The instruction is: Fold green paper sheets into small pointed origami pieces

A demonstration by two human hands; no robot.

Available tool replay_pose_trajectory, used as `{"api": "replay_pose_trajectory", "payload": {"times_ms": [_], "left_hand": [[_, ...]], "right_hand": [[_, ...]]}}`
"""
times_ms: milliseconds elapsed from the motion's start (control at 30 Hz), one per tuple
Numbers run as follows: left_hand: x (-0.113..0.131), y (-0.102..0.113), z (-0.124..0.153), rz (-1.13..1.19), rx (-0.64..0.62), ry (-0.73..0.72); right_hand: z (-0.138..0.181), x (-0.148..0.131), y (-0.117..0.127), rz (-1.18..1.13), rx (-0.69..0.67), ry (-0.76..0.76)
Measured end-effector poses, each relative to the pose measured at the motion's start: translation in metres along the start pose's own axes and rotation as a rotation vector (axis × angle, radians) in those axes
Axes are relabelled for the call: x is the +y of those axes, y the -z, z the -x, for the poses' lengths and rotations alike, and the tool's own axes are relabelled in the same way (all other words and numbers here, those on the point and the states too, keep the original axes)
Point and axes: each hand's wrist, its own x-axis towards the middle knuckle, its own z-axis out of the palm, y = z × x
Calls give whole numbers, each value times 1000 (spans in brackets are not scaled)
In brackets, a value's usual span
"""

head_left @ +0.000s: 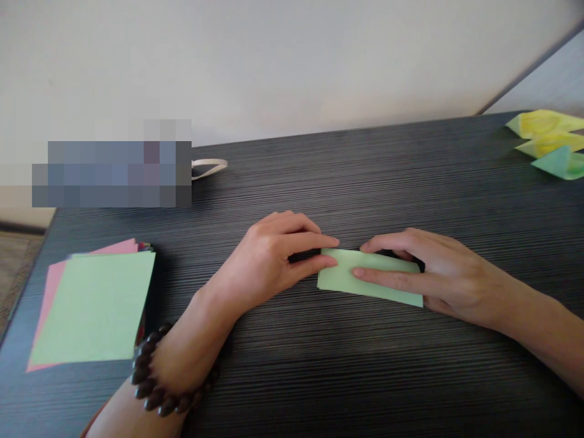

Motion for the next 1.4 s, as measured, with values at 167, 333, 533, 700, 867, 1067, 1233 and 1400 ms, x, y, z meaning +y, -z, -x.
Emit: {"api": "replay_pose_trajectory", "payload": {"times_ms": [167, 333, 533, 700, 867, 1067, 1233, 1400], "left_hand": [[-1, -5, -1, -3, 9, 42], [-1, -3, -1, 35, -13, 65], [0, -3, -2, 11, -11, 79], [1, -1, -3, -56, 14, 130], [1, 0, -3, -46, -16, 166], [2, 0, -4, -40, -14, 190], [4, 0, -5, -39, -18, 193], [4, -1, -5, -50, -20, 220]], "right_hand": [[2, 2, -1, 47, -43, 29], [5, 3, -2, 19, -48, -9], [6, 3, -1, -15, -35, -25], [6, 4, -2, -17, -20, -51], [5, 5, -3, -69, 45, -80], [3, 5, -3, -75, 47, -62], [1, 4, -2, -38, 71, -20], [1, 3, -2, -36, 50, -12]]}}
